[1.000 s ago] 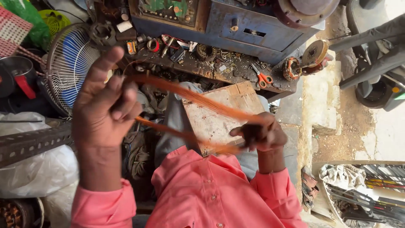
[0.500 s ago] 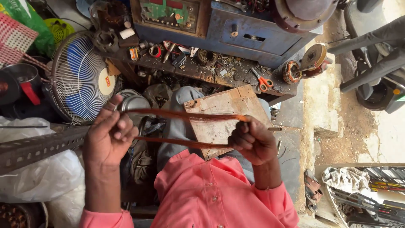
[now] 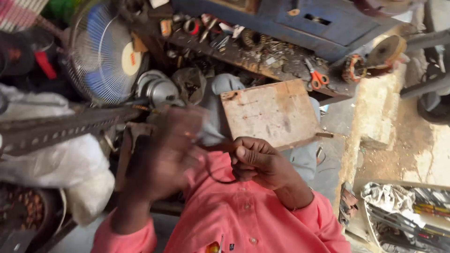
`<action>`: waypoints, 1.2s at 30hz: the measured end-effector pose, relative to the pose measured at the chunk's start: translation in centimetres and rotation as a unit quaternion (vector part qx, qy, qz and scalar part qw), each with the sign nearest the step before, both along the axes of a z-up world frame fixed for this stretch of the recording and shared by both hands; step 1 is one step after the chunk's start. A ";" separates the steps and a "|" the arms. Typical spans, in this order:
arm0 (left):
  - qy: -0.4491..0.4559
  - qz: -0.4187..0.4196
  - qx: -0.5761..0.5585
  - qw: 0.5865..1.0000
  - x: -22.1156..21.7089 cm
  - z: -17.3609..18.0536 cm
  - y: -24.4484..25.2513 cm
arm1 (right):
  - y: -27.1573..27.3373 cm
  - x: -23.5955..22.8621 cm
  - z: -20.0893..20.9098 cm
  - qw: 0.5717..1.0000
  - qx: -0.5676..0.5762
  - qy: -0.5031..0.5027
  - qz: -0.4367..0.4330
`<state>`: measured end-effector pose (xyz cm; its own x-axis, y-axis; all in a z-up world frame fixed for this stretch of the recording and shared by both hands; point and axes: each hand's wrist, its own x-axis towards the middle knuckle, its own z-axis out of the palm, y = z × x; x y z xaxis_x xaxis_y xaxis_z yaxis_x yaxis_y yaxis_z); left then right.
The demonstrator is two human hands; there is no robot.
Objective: Repairing or rewinding an electric fan motor stator by inserting copper coils.
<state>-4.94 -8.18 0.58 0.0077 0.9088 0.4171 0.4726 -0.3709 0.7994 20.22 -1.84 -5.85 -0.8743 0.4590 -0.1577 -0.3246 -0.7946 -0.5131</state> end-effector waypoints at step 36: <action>-0.034 -0.172 -0.035 0.984 3.5 -1.1 2.8 | -1.2 2.0 -1.8 0.999 0.044 -0.020 -0.005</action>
<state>-1.43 -5.38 -0.51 0.2932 0.8839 0.3643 0.2730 -0.4426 0.8542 22.17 -3.07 -7.63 -0.8630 0.4818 -0.1521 -0.3102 -0.7429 -0.5931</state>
